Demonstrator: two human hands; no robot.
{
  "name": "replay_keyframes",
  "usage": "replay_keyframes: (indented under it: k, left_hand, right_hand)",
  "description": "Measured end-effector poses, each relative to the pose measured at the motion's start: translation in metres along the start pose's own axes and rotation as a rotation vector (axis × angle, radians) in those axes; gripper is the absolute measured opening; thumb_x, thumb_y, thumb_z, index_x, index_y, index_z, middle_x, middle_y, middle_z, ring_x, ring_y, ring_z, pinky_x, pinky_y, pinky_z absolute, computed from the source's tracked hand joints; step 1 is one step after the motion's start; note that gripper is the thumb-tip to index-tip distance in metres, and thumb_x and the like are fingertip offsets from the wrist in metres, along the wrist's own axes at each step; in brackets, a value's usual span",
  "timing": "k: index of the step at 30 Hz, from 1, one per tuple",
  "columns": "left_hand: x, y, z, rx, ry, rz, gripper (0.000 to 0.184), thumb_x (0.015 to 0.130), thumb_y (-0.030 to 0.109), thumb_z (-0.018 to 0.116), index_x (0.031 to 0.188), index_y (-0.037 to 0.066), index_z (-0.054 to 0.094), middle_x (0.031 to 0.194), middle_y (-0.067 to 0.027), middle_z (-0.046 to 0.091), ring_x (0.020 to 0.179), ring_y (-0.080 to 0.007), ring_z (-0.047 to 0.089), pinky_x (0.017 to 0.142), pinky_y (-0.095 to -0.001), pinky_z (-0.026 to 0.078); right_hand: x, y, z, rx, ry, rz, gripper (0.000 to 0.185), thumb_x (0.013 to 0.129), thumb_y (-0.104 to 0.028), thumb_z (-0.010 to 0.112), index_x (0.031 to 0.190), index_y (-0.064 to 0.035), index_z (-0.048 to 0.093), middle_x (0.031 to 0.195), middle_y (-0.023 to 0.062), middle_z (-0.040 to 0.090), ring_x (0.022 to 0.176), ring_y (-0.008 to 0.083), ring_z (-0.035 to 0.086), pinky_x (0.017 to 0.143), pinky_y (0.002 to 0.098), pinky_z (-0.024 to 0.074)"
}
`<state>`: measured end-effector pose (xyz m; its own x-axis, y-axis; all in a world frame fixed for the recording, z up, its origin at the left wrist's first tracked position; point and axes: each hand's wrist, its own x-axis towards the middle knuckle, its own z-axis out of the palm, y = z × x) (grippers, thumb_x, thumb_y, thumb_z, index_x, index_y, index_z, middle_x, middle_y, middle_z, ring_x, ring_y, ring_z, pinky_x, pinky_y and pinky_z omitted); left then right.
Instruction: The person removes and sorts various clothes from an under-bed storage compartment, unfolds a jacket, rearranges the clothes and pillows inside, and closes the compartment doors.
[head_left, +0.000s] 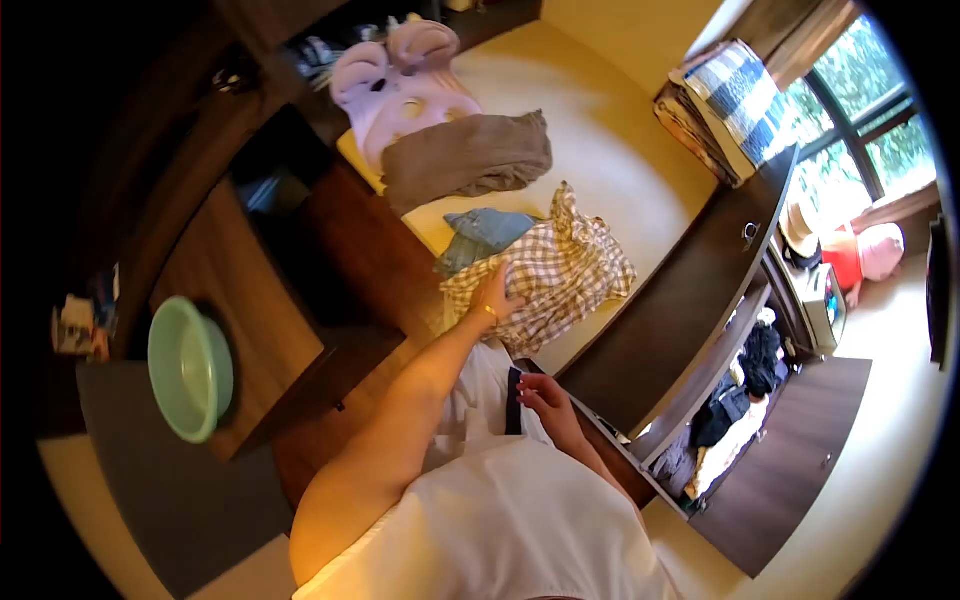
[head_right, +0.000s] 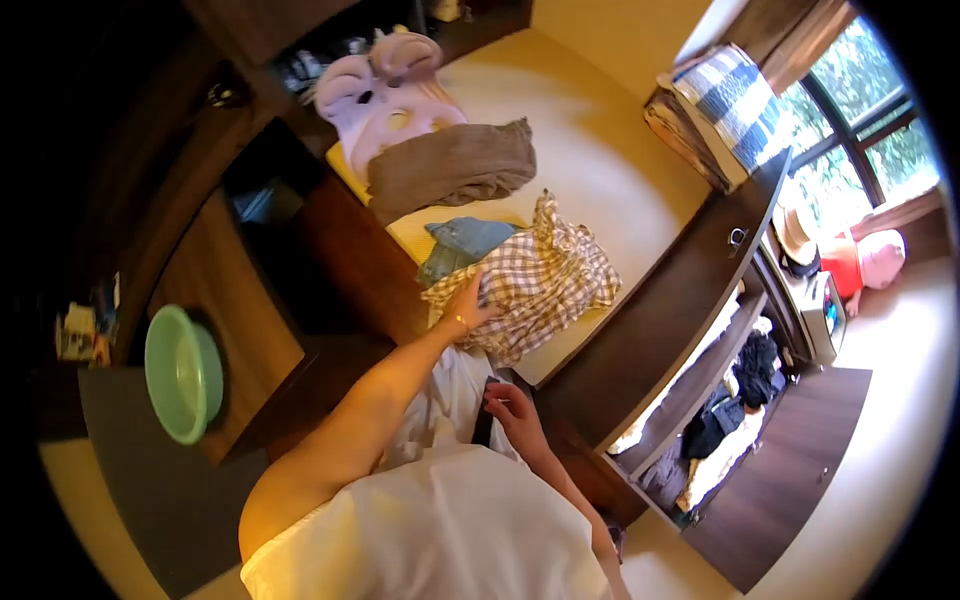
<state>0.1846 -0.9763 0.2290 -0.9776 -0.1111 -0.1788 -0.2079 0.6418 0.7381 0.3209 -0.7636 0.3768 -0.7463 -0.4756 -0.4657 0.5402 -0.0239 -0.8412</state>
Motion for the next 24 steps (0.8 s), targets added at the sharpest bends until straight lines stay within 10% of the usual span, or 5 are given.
replay_keyframes:
  k: [7,11,15,19,24]
  left_hand:
    - [0.125,0.032,0.059,-0.046,-0.372,-0.319,0.103,0.073,0.032,0.074,0.147,0.011,0.006,0.143,-0.0228,0.034,0.123,-0.0376,0.045,0.098,-0.0422,0.041]
    - [0.093,0.070,0.125,-0.233,-0.757,-0.001,0.055,0.080,0.016,0.057,0.130,0.004,0.041,0.120,-0.0244,0.054,0.113,-0.0354,0.053,0.092,-0.0400,0.044]
    - [0.062,0.094,0.152,-0.143,-1.052,0.329,0.060,0.069,0.029,0.073,0.120,0.006,0.050,0.110,-0.0198,0.060,0.111,-0.0386,0.052,0.094,-0.0405,0.042]
    - [0.083,0.089,0.085,0.311,-0.932,0.531,0.070,0.071,0.036,0.070,0.131,0.011,0.045,0.132,-0.0168,0.044,0.121,-0.0352,0.044,0.103,-0.0503,0.029]
    - [0.131,-0.069,0.028,0.830,-0.121,0.603,0.109,0.059,0.023,0.079,0.147,0.030,0.016,0.153,-0.0165,0.012,0.140,-0.0396,0.011,0.105,-0.0667,0.008]
  right_hand:
    - [0.010,0.000,0.007,0.193,0.519,0.119,0.027,0.093,-0.010,0.055,0.119,-0.0028,0.053,0.107,0.0076,0.060,0.092,0.0137,0.059,0.082,0.0261,0.0453]
    - [0.032,-0.006,0.020,0.229,0.621,0.161,0.027,0.094,-0.009,0.053,0.120,-0.0025,0.052,0.110,0.0085,0.059,0.091,0.0141,0.059,0.084,0.0268,0.0454]
    - [0.058,-0.018,0.033,0.284,0.678,0.122,0.023,0.091,-0.004,0.053,0.114,-0.0024,0.054,0.107,0.0065,0.059,0.091,0.0123,0.057,0.083,0.0251,0.0446]
    - [0.058,0.006,0.026,0.286,0.639,0.106,0.028,0.093,-0.007,0.052,0.121,-0.0030,0.051,0.110,0.0071,0.057,0.094,0.0133,0.055,0.086,0.0255,0.0436]
    - [0.053,0.015,0.025,0.411,0.705,0.126,0.023,0.092,-0.004,0.053,0.115,-0.0029,0.053,0.104,0.0022,0.056,0.092,0.0117,0.054,0.084,0.0239,0.0445]
